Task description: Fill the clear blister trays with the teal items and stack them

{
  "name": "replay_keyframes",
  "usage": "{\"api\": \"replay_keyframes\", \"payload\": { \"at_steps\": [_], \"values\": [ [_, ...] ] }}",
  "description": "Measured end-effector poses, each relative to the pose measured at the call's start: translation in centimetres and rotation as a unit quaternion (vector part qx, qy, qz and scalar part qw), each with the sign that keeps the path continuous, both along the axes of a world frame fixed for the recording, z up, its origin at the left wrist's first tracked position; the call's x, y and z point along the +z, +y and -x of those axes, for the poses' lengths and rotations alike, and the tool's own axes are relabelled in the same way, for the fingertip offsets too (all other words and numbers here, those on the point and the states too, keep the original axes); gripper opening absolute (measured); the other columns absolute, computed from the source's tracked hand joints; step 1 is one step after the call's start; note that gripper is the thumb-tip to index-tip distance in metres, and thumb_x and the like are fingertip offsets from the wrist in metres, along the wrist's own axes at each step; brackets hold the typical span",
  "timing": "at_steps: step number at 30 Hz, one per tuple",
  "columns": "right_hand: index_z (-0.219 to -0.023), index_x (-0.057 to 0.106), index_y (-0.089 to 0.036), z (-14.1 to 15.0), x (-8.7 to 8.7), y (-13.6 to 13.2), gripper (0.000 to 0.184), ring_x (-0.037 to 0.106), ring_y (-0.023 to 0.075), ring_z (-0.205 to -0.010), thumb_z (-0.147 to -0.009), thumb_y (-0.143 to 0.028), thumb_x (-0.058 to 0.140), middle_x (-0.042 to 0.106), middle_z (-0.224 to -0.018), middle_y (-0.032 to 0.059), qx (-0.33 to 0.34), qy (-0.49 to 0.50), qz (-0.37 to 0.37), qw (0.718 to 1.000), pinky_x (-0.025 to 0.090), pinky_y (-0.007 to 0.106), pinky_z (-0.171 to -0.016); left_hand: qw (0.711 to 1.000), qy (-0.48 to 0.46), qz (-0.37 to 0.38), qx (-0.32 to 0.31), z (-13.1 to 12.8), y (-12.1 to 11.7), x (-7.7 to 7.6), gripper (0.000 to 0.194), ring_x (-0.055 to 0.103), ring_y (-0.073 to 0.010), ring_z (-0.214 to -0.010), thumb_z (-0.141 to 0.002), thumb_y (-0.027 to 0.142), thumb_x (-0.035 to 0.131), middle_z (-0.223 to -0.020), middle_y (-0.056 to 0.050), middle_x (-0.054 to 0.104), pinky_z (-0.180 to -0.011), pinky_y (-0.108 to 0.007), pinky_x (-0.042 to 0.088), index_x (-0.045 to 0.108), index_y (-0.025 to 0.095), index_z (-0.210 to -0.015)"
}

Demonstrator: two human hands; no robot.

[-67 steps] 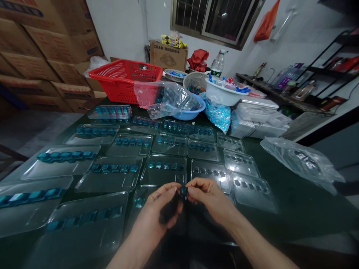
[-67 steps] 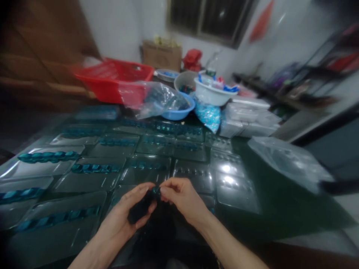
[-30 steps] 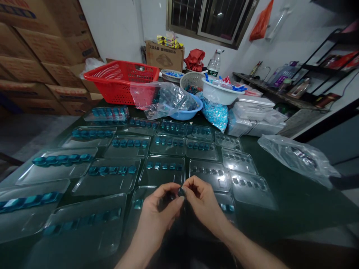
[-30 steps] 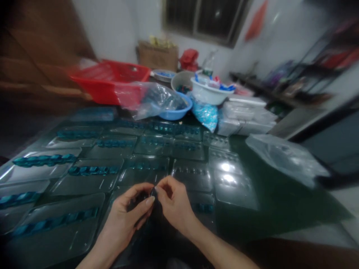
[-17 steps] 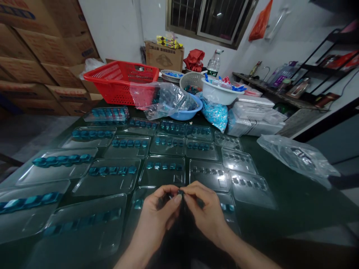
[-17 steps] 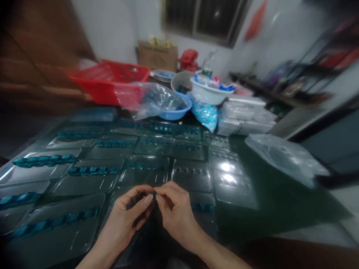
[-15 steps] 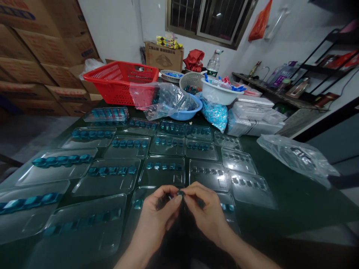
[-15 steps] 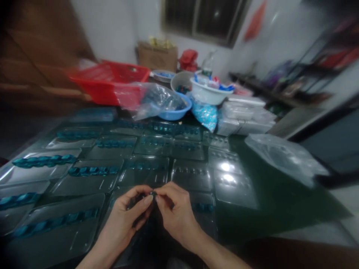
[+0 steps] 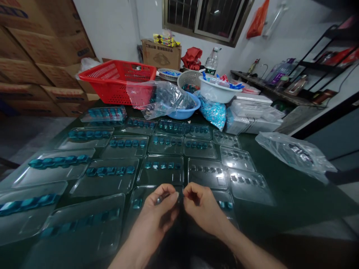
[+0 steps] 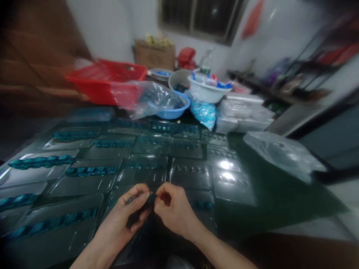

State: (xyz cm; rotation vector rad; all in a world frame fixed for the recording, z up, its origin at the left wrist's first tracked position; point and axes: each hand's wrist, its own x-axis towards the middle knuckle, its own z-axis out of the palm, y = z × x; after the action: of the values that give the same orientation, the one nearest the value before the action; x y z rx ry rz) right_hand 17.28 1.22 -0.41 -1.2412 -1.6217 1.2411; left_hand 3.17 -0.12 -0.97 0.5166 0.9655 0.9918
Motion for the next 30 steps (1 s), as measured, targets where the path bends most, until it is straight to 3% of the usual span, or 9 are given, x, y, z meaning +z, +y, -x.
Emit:
{"api": "replay_keyframes", "payload": {
  "at_steps": [4,7,9,11,14,17,20,25,30],
  "values": [
    [-0.064,0.046,-0.016,-0.1,-0.4,0.0,0.008,0.034,0.0059,-0.049,-0.070,-0.013,0.047,0.039,-0.054,-0.0061,0.016,0.046,0.057,0.997,0.026,0.017,-0.044,0.997,-0.053,0.064,-0.003,0.2,0.2,0.0,0.016,0.040,-0.0041,-0.039,-0.069,0.024,0.063,-0.055,0.007,0.040,-0.032,-0.015,0.013,0.051,0.021,-0.079],
    [-0.064,0.046,-0.016,-0.2,-1.2,0.2,0.008,0.029,0.0056,-0.043,-0.072,-0.016,0.046,0.034,-0.049,-0.0072,0.033,0.155,0.161,0.974,0.022,0.017,-0.040,0.977,-0.166,0.132,0.000,0.1,0.4,-0.1,0.012,0.032,-0.0023,-0.034,-0.072,0.021,0.059,-0.049,0.008,0.034,-0.032,-0.015,0.013,0.048,0.021,-0.075],
    [-0.068,0.048,-0.016,-0.4,-1.5,0.3,0.008,0.029,0.0057,-0.042,-0.075,-0.019,0.046,0.034,-0.048,-0.0070,0.018,0.192,0.186,0.963,0.023,0.018,-0.039,0.968,-0.203,0.149,0.004,0.0,0.6,-0.2,0.010,0.028,-0.0017,-0.033,-0.074,0.021,0.056,-0.047,0.008,0.033,-0.032,-0.014,0.014,0.046,0.020,-0.072],
    [-0.080,0.054,-0.016,-0.7,-1.3,0.3,0.009,0.037,0.0066,-0.047,-0.078,-0.022,0.049,0.043,-0.057,-0.0044,-0.012,0.164,0.131,0.978,0.030,0.019,-0.043,0.970,-0.195,0.146,0.013,0.1,0.7,-0.3,0.010,0.028,-0.0016,-0.034,-0.074,0.021,0.057,-0.049,0.007,0.034,-0.032,-0.014,0.015,0.047,0.019,-0.072],
    [-0.101,0.056,-0.021,-1.0,-0.5,0.0,0.025,0.046,0.0091,-0.062,-0.076,-0.024,0.057,0.051,-0.076,-0.0008,-0.030,0.060,-0.011,0.998,0.038,0.021,-0.056,0.983,-0.138,0.122,0.027,0.2,0.6,-0.5,0.013,0.036,-0.0021,-0.040,-0.071,0.023,0.062,-0.055,0.006,0.039,-0.034,-0.014,0.017,0.051,0.018,-0.076],
    [-0.094,0.061,-0.022,-1.0,0.0,-0.2,0.020,0.050,0.0106,-0.065,-0.074,-0.024,0.060,0.053,-0.075,-0.0006,-0.008,-0.023,-0.082,0.996,0.040,0.022,-0.059,0.991,-0.078,0.107,0.029,0.1,0.3,-0.6,0.017,0.042,-0.0027,-0.045,-0.067,0.023,0.065,-0.059,0.005,0.044,-0.035,-0.013,0.020,0.052,0.018,-0.077],
    [-0.086,0.064,-0.021,-1.0,-0.2,-0.1,0.012,0.051,0.0106,-0.065,-0.076,-0.022,0.058,0.055,-0.070,-0.0012,-0.019,-0.039,-0.088,0.995,0.041,0.022,-0.060,0.994,-0.043,0.099,0.025,-0.2,0.1,-0.6,0.020,0.043,-0.0034,-0.045,-0.067,0.025,0.066,-0.058,0.005,0.047,-0.035,-0.014,0.019,0.053,0.020,-0.082],
    [-0.083,0.063,-0.020,-1.1,0.1,-0.3,0.012,0.051,0.0095,-0.060,-0.072,-0.021,0.063,0.057,-0.069,-0.0023,-0.008,-0.004,-0.010,1.000,0.040,0.019,-0.054,0.994,-0.033,0.101,0.005,-0.8,0.2,-0.8,0.022,0.038,-0.0028,-0.038,-0.067,0.029,0.066,-0.051,0.006,0.045,-0.034,-0.014,0.015,0.055,0.019,-0.083],
    [-0.083,0.065,-0.021,-2.9,0.2,0.7,0.010,0.055,0.0114,-0.064,-0.075,-0.023,0.059,0.060,-0.075,0.0002,-0.005,-0.073,-0.085,0.994,0.042,0.022,-0.057,0.994,-0.030,0.107,0.000,-0.9,0.7,-0.7,0.027,0.041,-0.0035,-0.040,-0.066,0.030,0.067,-0.062,0.002,0.054,-0.033,-0.014,0.018,0.058,0.018,-0.088]
  ]
}}
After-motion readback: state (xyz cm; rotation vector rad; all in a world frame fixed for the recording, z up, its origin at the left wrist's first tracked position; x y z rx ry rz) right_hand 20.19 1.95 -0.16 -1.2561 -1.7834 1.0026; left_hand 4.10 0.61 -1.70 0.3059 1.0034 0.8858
